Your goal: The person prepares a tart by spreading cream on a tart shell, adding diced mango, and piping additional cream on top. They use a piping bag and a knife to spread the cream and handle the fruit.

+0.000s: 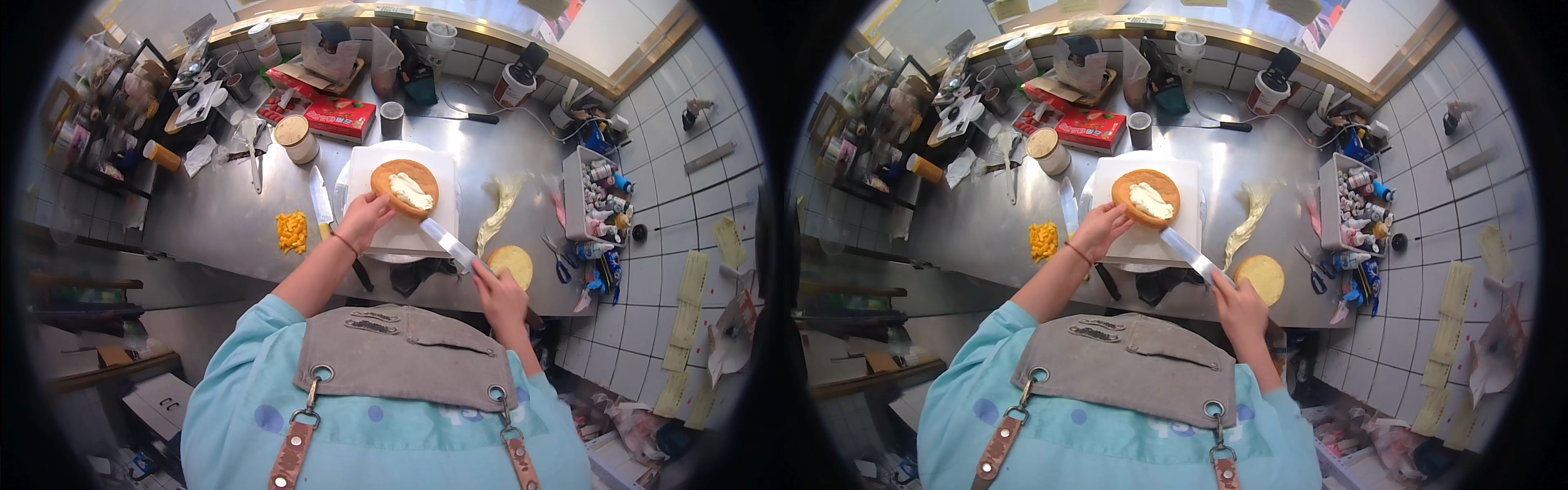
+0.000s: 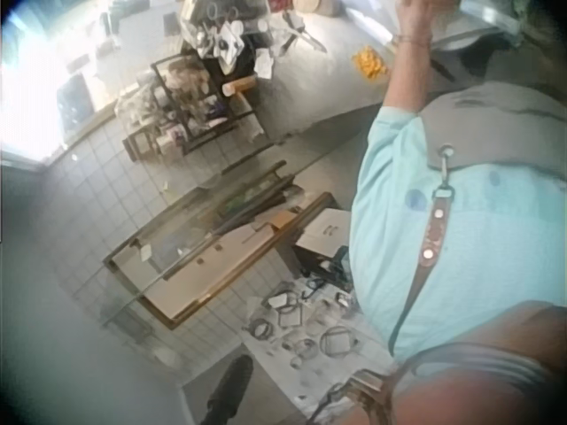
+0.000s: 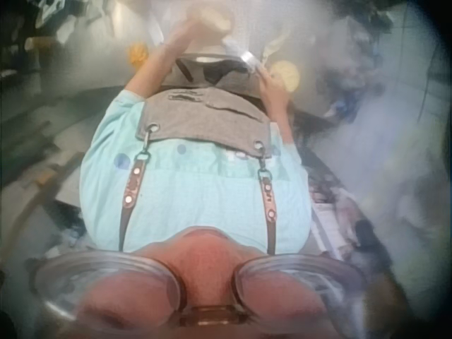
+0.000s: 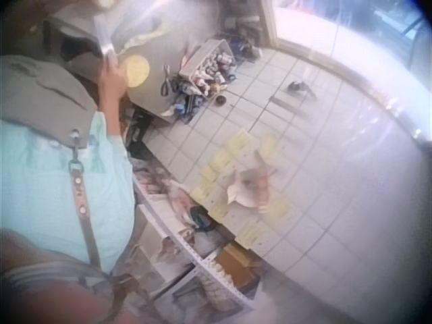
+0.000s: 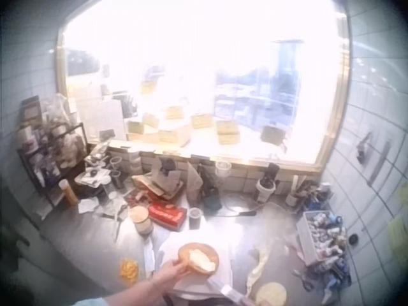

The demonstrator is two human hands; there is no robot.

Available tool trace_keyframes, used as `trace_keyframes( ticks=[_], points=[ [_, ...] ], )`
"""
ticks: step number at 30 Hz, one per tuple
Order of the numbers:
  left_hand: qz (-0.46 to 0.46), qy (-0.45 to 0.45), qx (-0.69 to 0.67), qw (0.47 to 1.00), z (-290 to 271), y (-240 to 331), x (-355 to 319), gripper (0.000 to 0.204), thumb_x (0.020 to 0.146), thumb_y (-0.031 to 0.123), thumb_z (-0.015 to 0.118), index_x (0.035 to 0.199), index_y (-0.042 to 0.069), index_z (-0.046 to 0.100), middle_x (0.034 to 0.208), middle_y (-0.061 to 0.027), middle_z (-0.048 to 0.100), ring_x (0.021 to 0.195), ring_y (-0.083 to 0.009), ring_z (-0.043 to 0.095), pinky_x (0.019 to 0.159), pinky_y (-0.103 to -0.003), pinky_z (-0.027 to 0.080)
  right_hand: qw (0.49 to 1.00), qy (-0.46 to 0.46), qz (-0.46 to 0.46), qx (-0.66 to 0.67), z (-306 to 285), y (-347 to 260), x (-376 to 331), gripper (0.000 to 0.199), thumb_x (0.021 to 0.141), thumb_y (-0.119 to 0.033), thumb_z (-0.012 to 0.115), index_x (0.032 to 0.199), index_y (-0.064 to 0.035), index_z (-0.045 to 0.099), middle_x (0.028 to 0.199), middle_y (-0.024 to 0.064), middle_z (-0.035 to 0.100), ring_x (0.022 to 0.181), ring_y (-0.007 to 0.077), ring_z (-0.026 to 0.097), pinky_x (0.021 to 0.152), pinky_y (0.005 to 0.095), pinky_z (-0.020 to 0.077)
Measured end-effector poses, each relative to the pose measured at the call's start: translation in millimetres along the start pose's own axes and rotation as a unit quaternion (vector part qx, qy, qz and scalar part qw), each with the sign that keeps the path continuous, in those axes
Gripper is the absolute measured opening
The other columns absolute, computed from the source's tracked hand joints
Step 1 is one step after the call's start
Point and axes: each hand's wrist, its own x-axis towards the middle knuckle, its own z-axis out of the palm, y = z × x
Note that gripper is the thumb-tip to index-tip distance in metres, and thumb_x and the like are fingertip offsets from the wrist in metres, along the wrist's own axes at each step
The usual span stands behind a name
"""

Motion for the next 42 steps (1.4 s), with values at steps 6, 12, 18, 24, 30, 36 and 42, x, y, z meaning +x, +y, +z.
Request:
trace_keyframes(
  ticks=[6,12,18,24,30,36,42],
  points=[
    [0.025,0.063,0.148,0.987,-19.7,-10.1,-52.4,0.059,0.101,0.017,0.064,0.149,-0.003,0.037,0.148,-0.0149,0.045,0.129,-0.0237,0.052,0.104,-0.037,0.051,0.996,0.055,0.074,-0.007,-57.9,17.5,-26.5,0.035,0.092,-0.031,0.074,0.127,-0.0332,0.074,0.078,0.0061,0.054,0.064,0.0267,0.062,0.059,0.0406,0.0509],
    [0.301,0.072,0.605,0.734,-42.5,-16.7,-42.4,0.053,0.089,0.016,0.072,0.136,0.004,0.053,0.135,-0.0188,0.057,0.125,-0.0354,0.056,0.104,-0.042,0.047,0.988,0.072,0.037,0.128,17.0,3.6,29.5,0.034,0.095,-0.034,0.070,0.129,-0.0340,0.072,0.081,0.0062,0.057,0.068,0.0277,0.064,0.060,0.0421,0.0520],
    [0.331,0.049,0.700,0.631,-51.3,-31.6,-56.5,0.040,0.088,0.016,0.070,0.125,0.005,0.061,0.133,-0.0144,0.061,0.123,-0.0304,0.059,0.104,-0.042,0.047,0.997,-0.012,0.034,0.065,68.3,-40.4,70.7,0.032,0.098,-0.036,0.066,0.129,-0.0351,0.071,0.085,0.0095,0.061,0.075,0.0325,0.068,0.064,0.0452,0.0544],
    [0.357,0.044,0.728,0.584,-51.6,-50.5,-62.8,0.052,0.089,0.023,0.071,0.134,0.001,0.056,0.142,-0.0173,0.057,0.130,-0.0321,0.056,0.109,-0.042,0.044,0.991,-0.052,0.068,0.104,60.5,-40.7,50.1,0.031,0.098,-0.038,0.064,0.129,-0.0357,0.071,0.085,0.0105,0.061,0.077,0.0339,0.068,0.067,0.0466,0.0550],
    [0.260,0.007,0.856,0.447,-9.8,-71.2,-82.5,0.083,0.088,0.039,0.073,0.150,-0.004,0.039,0.155,-0.0219,0.043,0.143,-0.0341,0.043,0.117,-0.047,0.037,0.986,-0.074,0.100,0.109,52.7,-45.3,42.2,0.033,0.098,-0.038,0.065,0.130,-0.0355,0.070,0.086,0.0111,0.061,0.079,0.0353,0.068,0.069,0.0466,0.0544],
    [-0.018,-0.270,0.689,0.673,-30.7,20.4,-68.3,0.082,0.087,0.040,0.076,0.151,0.001,0.041,0.160,-0.0155,0.040,0.146,-0.0316,0.041,0.118,-0.050,0.037,0.982,-0.050,0.124,0.134,55.6,-38.3,46.3,0.032,0.097,-0.037,0.066,0.129,-0.0340,0.071,0.084,0.0126,0.061,0.080,0.0359,0.067,0.071,0.0473,0.0542],
    [0.094,-0.120,0.883,0.444,-60.1,27.2,-93.9,0.071,0.086,0.037,0.076,0.144,0.006,0.050,0.158,-0.0131,0.041,0.147,-0.0299,0.040,0.116,-0.054,0.036,0.982,-0.057,0.123,0.129,56.6,-38.1,54.3,0.032,0.097,-0.037,0.067,0.128,-0.0332,0.072,0.083,0.0135,0.060,0.080,0.0353,0.067,0.072,0.0469,0.0543]
  ],
)
